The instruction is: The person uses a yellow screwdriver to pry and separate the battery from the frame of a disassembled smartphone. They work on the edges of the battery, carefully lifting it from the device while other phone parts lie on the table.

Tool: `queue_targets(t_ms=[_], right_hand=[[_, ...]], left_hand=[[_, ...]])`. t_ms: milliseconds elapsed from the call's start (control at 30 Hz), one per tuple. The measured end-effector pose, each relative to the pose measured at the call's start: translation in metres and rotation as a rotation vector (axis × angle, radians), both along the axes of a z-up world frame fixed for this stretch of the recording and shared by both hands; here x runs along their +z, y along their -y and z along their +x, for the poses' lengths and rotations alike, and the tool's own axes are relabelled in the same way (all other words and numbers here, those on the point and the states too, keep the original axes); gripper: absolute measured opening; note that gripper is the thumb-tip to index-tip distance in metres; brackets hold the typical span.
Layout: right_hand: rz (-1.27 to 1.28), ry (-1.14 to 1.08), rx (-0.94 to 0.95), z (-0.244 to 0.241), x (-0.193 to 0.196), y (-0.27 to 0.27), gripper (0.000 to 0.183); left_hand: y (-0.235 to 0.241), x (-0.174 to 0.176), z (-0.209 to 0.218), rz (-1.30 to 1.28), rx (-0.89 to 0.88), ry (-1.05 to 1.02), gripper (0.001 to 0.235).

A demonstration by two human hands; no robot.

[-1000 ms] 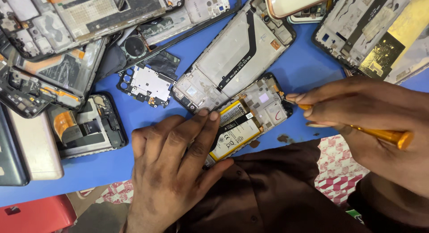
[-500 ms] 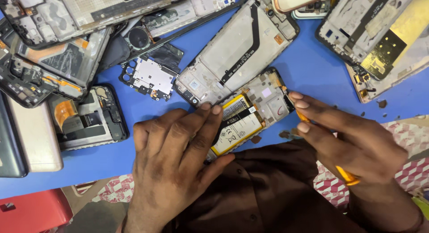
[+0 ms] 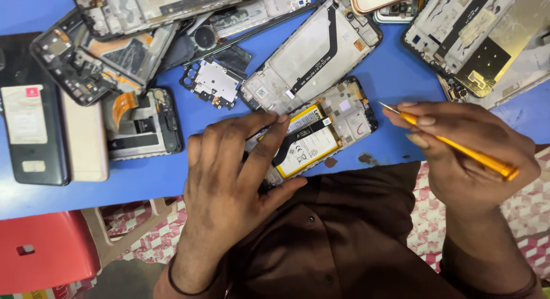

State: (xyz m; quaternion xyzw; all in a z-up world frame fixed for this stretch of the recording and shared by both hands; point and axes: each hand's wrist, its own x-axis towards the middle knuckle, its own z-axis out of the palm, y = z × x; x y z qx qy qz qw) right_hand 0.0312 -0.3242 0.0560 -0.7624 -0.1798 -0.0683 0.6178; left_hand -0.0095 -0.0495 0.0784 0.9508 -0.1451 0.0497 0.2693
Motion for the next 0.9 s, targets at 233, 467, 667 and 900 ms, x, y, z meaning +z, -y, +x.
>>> queue_targets(t_ms=[233, 467, 667, 900], right_hand=[[-0.119, 0.022, 0.009, -0.0002, 0.004, 0.0012, 0.008], [-0.121, 0.062, 0.005, -0.0007, 0.0047, -0.0026, 0.007], [-0.125, 0.053, 0.011, -0.0024, 0.0065, -0.0025, 0.007], [-0.142, 0.067, 0.045, -0.0012, 0.0066, -0.0021, 0.005]], left_hand=[[0.0012, -0.0015, -0.0045, 0.027, -0.005, 0.041, 0.078], [0.0019, -0.0017, -0.0076, 0.036, 0.009, 0.047, 0.079], [0.0006, -0.0007, -0.0085, 0.008, 0.001, 0.047, 0.077], [0.0, 0.0004, -0.0093, 0.007, -0.011, 0.044, 0.076]])
